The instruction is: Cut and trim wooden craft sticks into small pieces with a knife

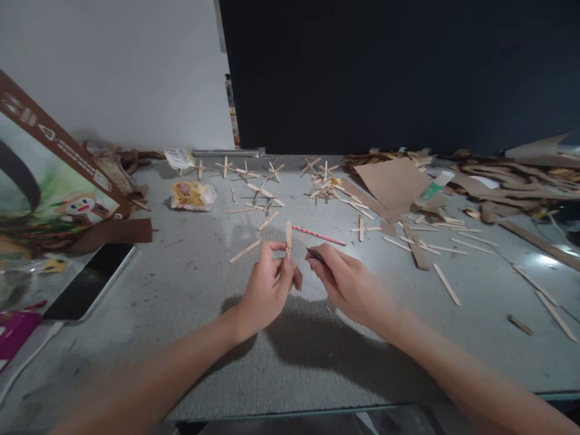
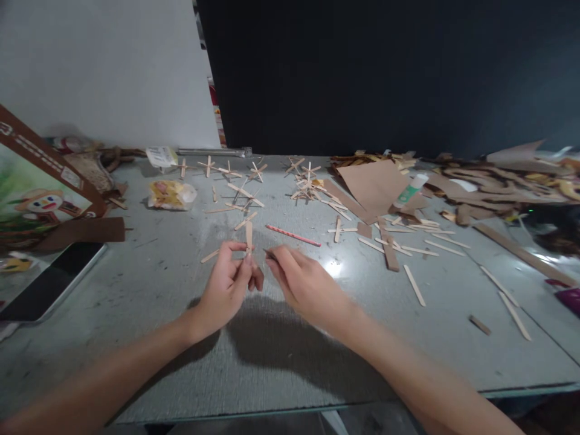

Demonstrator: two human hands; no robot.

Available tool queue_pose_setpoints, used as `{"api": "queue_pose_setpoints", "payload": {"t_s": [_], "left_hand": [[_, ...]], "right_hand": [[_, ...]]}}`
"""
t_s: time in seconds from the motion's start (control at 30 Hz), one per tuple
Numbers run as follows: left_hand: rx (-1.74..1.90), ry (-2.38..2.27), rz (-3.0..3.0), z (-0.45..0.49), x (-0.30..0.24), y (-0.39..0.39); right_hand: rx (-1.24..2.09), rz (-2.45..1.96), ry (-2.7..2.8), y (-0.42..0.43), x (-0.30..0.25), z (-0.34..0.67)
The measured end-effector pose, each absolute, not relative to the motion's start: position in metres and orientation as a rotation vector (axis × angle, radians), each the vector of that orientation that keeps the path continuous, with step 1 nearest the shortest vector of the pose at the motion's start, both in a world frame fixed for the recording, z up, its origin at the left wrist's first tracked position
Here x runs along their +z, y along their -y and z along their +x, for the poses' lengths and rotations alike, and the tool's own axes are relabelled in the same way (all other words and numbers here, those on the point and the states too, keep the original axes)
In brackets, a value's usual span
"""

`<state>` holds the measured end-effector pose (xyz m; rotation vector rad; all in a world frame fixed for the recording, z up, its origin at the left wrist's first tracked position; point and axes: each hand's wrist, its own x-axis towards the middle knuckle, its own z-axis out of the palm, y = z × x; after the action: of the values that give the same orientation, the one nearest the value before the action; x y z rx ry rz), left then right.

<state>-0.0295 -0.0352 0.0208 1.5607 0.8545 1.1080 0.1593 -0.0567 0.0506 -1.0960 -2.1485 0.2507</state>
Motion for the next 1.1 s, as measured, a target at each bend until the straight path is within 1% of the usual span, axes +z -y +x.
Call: {"api": "queue_pose_setpoints", "payload": {"t_s": [0.1,0.2,0.27,0.43,0.57,0.73,0.87,0.97,1.1], "left_hand": [[1.077,-0.887,1.61,-0.03,0.021,0.036],[1.026,-0.919,1.663,-0.03,0.02,0.036],[0.983,-0.949,1.701,-0.031,0.019,0.037],[0.905,-1.014,1.774,-0.033,0.017,0.039],[0.864,-1.047,1.796,-0.032,0.022,0.036],[0.687,-1.166,1.936,-0.038,0.027,0.015],[0.65,-1.19,2.231,-0.048,0.019,-0.004],[0.607,-1.21,2.229,-0.052,0.012,-0.011],[0.539,-1.21,2.212,-0.054,0.007,-0.011]], "right_hand": [[0.549,-1.216,2.022,0.061,0.047,0.156],[0.832,-1.243,1.89,0.064,0.046,0.151],[0.892,-1.23,1.851,0.065,0.047,0.148],[0.919,-1.234,1.829,0.064,0.048,0.145],[0.84,-1.244,1.886,0.062,0.047,0.147],[0.513,-1.347,2.033,0.048,0.044,0.162],[0.324,-1.548,2.237,0.036,0.042,0.175],[0.297,-1.67,2.353,0.033,0.042,0.176],[0.353,-1.707,2.442,0.037,0.044,0.172]]}}
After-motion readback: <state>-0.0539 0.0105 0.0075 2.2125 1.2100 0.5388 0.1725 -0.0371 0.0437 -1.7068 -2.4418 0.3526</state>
